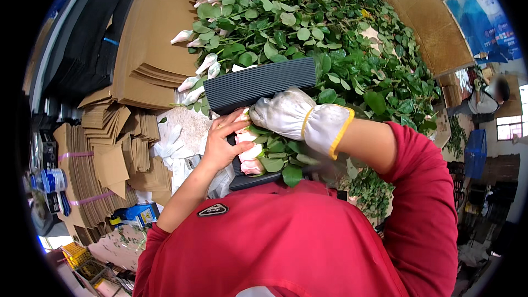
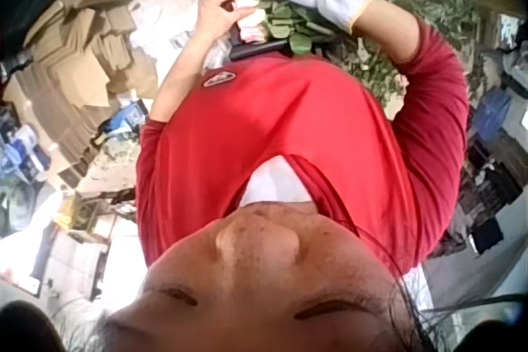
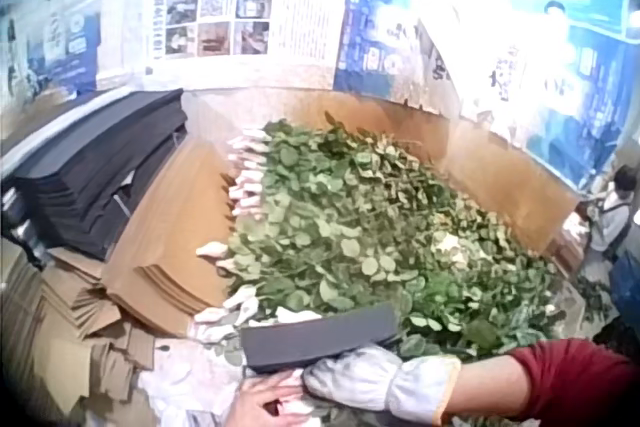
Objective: The person arranges pink roses and green leaves into a black plastic tray, placing them in rows. They then use a stapler to secure the arrangement and place the finished tray into a larger container.
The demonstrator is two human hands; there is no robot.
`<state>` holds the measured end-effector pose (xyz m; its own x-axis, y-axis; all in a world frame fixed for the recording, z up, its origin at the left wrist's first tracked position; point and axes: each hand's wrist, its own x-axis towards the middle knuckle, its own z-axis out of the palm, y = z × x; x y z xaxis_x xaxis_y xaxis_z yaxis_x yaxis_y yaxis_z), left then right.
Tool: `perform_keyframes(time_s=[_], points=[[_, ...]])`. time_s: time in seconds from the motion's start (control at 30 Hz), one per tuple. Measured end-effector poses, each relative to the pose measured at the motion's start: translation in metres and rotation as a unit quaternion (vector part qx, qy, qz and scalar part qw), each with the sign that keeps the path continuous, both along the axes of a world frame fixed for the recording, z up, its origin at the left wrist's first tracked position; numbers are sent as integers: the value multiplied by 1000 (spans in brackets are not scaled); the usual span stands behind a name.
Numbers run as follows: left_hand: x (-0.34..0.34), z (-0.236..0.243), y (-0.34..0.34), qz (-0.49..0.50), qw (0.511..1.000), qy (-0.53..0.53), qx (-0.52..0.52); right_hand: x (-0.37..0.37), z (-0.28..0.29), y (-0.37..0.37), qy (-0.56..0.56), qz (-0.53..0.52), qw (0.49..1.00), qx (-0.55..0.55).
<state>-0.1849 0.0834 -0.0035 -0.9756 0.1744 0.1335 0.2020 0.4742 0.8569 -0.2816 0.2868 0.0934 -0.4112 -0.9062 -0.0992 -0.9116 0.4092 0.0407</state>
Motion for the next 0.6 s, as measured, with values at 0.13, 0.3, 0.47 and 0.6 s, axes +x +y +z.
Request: perform_keyframes(time_s=[0.13, 0.3, 0.47, 0.6], points=[[6, -1, -1, 24, 999, 23, -28, 18, 52, -17, -6, -75, 996, 49], [1, -2, 1, 9, 999, 30, -17, 14, -17, -8, -66, -37, 997, -14], [-4, -5, -7, -4, 999, -25, 27, 22, -26, -8, -51, -45, 998, 4], [-1, 4, -6, -3, 1000, -1, -3, 45, -18, -22, -8, -87, 996, 36]])
